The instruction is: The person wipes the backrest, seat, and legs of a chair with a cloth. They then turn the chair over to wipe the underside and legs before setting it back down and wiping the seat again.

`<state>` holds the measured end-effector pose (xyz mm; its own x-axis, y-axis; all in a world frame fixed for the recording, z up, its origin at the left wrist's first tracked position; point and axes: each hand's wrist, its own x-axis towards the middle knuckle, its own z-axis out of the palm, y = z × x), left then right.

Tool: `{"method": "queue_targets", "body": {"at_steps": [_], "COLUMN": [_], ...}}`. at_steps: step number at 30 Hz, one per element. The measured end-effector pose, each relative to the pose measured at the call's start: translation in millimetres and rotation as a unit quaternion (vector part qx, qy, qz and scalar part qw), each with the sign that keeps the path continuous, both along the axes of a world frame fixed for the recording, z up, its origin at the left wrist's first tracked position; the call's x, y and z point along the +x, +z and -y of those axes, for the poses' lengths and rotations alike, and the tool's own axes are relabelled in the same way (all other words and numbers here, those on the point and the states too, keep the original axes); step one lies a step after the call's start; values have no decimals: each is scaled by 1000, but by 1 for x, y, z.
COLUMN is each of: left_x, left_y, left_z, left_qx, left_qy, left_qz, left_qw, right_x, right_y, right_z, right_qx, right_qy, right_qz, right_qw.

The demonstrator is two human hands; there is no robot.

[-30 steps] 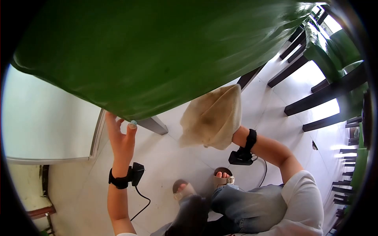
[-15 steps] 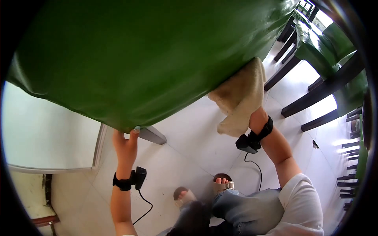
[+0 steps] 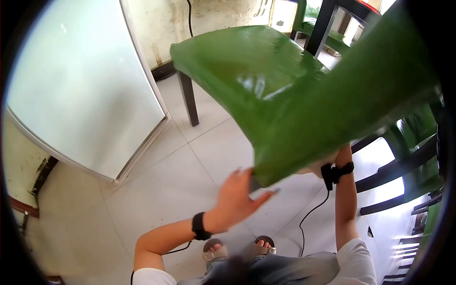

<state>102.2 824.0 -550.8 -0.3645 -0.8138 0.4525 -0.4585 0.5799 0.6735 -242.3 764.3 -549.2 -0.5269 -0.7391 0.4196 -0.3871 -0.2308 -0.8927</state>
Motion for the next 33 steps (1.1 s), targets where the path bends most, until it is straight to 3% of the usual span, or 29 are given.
{"method": "queue_targets", "body": {"at_steps": [3,6,9,12,18,21,24,27,29,33], "left_x": [-27,-61,-90,-105,-119,-124,-149,-202,-206,-161], "left_y": [0,-3,-3,4,6,20,28,8,7,21], "left_z": [-18,-17,-14,-14,-28,-27,-67,-105,-104,-68], "left_qx": [-18,-136,-198,-251,-254,-201,-136,-219,-259,-215], "left_qy": [-105,-169,-216,-220,-196,-248,-325,-467,-458,-446], "left_qz": [29,13,113,118,100,188,-26,-14,-31,-109], "left_qw": [994,976,949,935,942,929,935,857,850,862], "right_x": [-19,-36,-50,-60,-71,-63,-47,-18,5,57], "right_y": [0,-5,-14,-23,-34,-36,-43,-53,-66,-84], "right_z": [-20,-47,-84,-124,-208,-234,-249,-250,-245,-224], "right_qx": [10,27,59,94,161,184,204,216,221,227], "right_qy": [-32,-56,-76,-93,-136,-150,-144,-113,-77,37], "right_qz": [-4,-1,9,24,62,80,106,137,166,246], "right_qw": [999,998,995,991,976,968,963,960,958,942]}}
